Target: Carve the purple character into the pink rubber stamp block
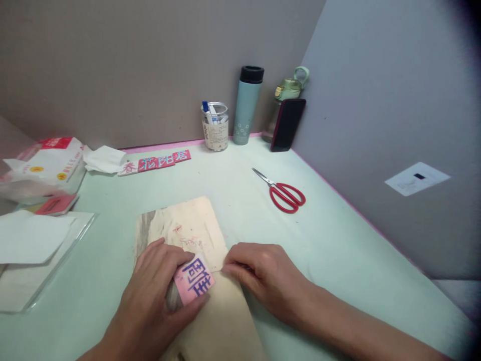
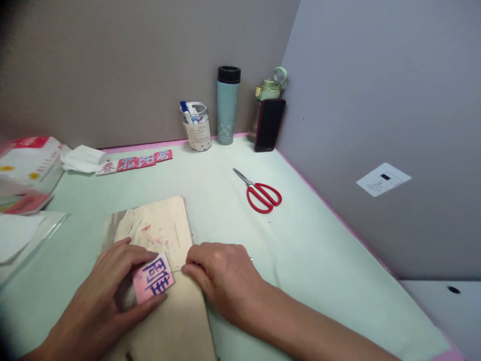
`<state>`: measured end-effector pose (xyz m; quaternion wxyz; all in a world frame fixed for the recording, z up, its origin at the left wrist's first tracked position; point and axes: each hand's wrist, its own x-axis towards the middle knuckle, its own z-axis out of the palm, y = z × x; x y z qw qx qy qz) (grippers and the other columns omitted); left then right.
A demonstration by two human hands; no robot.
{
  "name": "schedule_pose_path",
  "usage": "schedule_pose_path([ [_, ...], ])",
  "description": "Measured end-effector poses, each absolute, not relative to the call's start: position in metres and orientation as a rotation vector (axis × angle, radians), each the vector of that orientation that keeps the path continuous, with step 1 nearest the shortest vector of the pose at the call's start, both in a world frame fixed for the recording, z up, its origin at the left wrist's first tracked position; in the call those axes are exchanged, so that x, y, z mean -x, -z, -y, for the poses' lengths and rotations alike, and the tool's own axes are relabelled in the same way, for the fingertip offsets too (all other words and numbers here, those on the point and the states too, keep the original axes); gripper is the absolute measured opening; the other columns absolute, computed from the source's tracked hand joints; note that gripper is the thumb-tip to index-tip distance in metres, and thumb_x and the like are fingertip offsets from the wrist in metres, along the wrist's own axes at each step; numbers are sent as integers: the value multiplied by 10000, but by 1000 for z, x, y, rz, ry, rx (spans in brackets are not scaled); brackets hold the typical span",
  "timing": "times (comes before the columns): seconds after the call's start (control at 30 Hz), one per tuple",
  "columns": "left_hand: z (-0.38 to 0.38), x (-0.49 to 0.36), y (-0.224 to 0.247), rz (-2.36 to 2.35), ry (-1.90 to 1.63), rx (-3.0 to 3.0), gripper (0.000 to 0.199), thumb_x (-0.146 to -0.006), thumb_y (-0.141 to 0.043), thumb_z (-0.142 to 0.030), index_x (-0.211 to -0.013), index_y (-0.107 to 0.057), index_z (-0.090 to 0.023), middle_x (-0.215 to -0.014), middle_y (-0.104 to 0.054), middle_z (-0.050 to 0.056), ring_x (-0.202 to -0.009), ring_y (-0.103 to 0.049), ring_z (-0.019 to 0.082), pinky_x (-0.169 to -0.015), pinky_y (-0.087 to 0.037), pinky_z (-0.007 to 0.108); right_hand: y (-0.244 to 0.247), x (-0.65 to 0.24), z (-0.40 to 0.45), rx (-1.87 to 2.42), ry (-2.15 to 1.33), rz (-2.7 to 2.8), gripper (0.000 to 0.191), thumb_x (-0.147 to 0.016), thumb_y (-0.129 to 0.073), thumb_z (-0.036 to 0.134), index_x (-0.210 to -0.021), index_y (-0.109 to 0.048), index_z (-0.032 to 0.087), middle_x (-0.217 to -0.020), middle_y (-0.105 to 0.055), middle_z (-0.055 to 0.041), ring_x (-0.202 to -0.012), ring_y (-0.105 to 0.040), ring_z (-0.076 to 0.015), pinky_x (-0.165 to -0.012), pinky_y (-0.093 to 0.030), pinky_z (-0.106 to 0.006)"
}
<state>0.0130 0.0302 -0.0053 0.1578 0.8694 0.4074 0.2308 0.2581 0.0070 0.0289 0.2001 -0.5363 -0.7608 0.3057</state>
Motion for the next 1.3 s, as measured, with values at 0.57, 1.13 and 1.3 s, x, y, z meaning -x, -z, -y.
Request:
schedule_pose_path([
  [0.57, -27, -19, 1, -1260, -763, -2465, 333, -809, -738, -367, -1017, -512, -239, -920, -585, 30, -937, -548, 288, -872, -416, 462, -27, -250, 10, 1339, -149, 2376, 209, -862, -559, 23, -757, -528, 201, -722, -564, 4, -595, -479, -145, -502, -234, -295],
  [1.13, -26, -25, -1, -1263, -778, -2592, 314, -794, -728, -314, -912, -459, -201, -812, -510, 20, -787, -515, 246, -839, -395, 481, -30, -233, 14, 1281, 233, 2364, 235, -862, -432, 20, -797, -549, 213, -664, -605, -4, -550, -512, -196, -466, -317, -337],
  [1.3, -26, -25, -2, -1251, -795, -2600, 301, -813, -711, -316, -921, -457, -195, -813, -504, 21, -777, -514, 243, -836, -390, 484, -28, -232, 14, 1266, 234, 2363, 227, -885, -435, 38, -793, -554, 209, -658, -600, -4, -550, -503, -195, -472, -314, -336],
])
